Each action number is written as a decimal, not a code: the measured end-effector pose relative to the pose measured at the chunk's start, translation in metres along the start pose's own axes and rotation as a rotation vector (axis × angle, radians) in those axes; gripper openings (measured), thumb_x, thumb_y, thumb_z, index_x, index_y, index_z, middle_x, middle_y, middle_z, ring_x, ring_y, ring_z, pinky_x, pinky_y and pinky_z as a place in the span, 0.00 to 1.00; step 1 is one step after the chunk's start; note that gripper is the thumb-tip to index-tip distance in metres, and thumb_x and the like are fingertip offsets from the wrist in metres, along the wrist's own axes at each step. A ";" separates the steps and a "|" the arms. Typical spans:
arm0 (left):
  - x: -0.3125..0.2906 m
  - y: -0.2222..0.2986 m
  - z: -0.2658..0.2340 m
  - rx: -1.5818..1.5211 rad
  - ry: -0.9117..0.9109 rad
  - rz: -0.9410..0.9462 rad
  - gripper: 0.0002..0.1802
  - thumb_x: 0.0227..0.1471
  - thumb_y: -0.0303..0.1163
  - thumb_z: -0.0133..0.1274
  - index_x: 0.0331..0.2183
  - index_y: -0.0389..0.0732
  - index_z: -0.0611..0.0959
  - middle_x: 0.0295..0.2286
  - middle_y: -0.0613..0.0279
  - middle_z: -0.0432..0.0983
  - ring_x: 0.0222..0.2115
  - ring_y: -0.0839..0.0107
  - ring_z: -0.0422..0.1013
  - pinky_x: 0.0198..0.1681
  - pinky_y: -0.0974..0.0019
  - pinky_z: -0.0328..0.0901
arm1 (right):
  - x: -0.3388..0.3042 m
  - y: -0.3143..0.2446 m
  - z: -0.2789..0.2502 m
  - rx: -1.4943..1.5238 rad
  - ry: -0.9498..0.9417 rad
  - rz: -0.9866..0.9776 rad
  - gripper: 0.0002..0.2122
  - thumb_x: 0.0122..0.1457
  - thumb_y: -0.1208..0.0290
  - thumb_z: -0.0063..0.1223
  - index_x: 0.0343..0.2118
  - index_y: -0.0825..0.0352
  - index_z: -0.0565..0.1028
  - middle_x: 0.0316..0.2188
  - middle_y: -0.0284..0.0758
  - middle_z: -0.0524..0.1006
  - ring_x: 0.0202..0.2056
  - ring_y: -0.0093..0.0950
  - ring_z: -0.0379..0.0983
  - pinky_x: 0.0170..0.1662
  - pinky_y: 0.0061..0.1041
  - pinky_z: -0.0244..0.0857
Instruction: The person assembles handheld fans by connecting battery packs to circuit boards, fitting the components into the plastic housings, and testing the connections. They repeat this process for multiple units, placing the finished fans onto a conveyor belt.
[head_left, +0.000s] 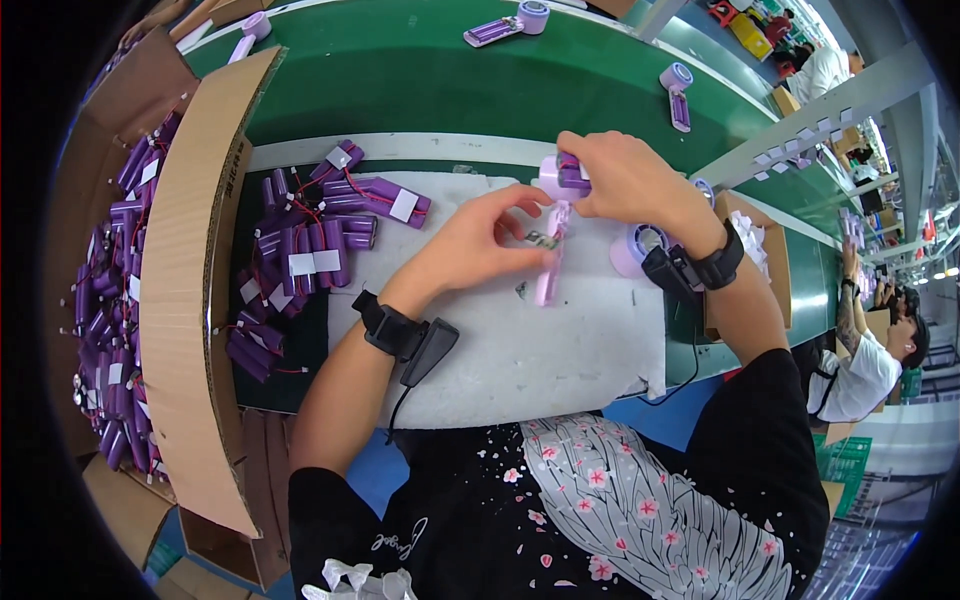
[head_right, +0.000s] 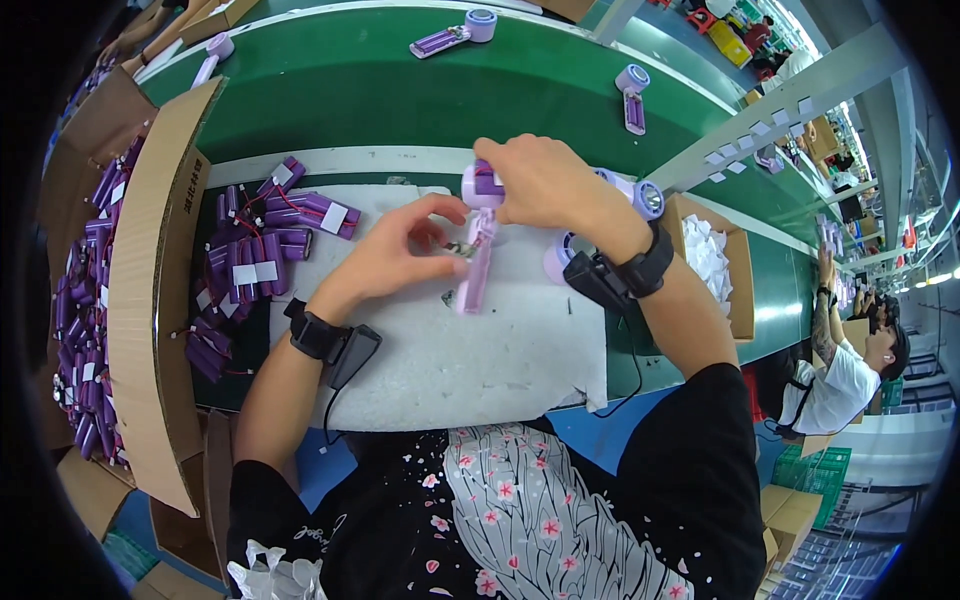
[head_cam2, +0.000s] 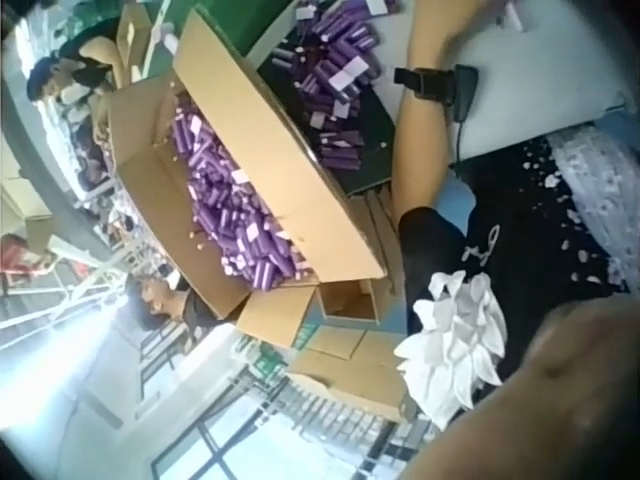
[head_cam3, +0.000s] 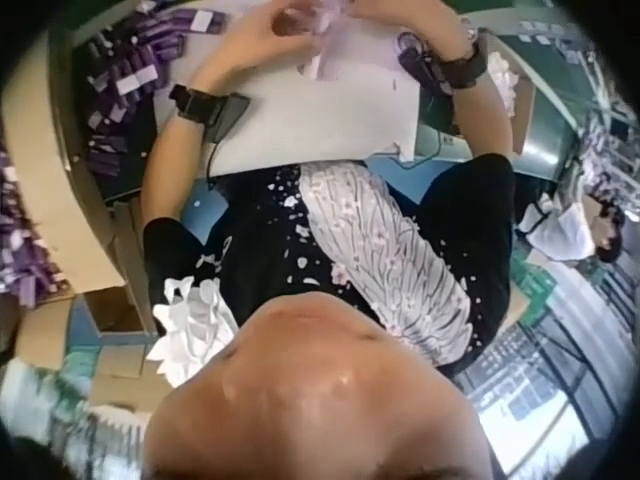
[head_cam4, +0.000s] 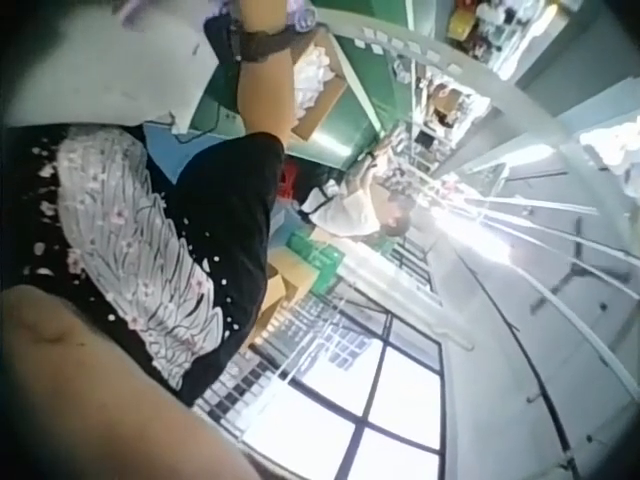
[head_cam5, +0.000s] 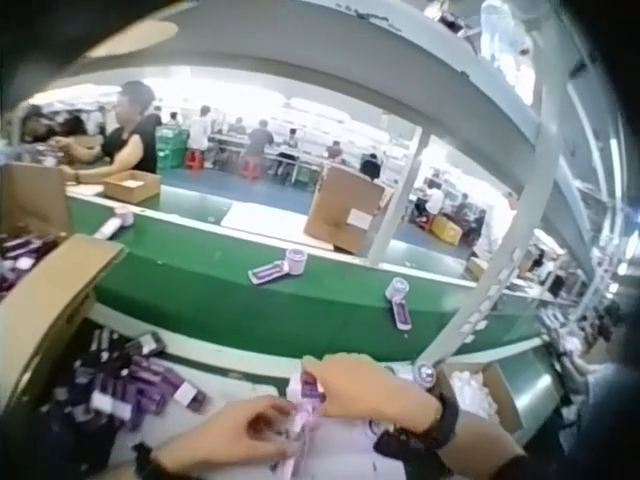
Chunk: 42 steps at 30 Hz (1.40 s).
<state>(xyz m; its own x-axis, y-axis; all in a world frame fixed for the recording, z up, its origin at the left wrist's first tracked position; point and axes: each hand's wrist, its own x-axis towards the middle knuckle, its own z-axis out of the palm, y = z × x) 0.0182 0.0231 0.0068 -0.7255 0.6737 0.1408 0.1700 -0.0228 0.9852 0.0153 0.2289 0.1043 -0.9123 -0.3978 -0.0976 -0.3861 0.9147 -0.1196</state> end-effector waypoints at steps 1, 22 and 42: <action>0.000 0.003 0.001 0.074 -0.046 0.036 0.22 0.43 0.30 0.63 0.42 0.40 0.77 0.27 0.66 0.74 0.27 0.78 0.68 0.33 0.73 0.65 | -0.001 -0.010 -0.001 -0.048 0.011 0.015 0.18 0.40 0.71 0.62 0.33 0.70 0.68 0.27 0.48 0.76 0.33 0.49 0.73 0.35 0.40 0.66; -0.010 0.012 -0.003 0.343 -0.104 0.046 0.10 0.41 0.24 0.62 0.29 0.35 0.78 0.27 0.59 0.76 0.27 0.71 0.71 0.34 0.69 0.66 | -0.073 -0.041 0.077 1.157 0.372 0.150 0.30 0.50 0.83 0.58 0.57 0.69 0.60 0.44 0.37 0.69 0.38 0.24 0.72 0.40 0.24 0.69; -0.012 0.018 -0.006 0.259 -0.134 -0.121 0.11 0.40 0.22 0.61 0.32 0.38 0.81 0.28 0.61 0.78 0.30 0.70 0.74 0.35 0.69 0.69 | -0.081 -0.043 0.089 1.778 0.571 0.116 0.09 0.49 0.77 0.61 0.30 0.70 0.71 0.31 0.38 0.74 0.30 0.25 0.71 0.31 0.23 0.63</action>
<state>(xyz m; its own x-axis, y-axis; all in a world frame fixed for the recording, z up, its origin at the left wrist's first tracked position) 0.0256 0.0103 0.0239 -0.6592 0.7519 -0.0070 0.2642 0.2404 0.9340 0.1179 0.2153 0.0292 -0.9950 0.0655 0.0752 -0.0936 -0.3530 -0.9309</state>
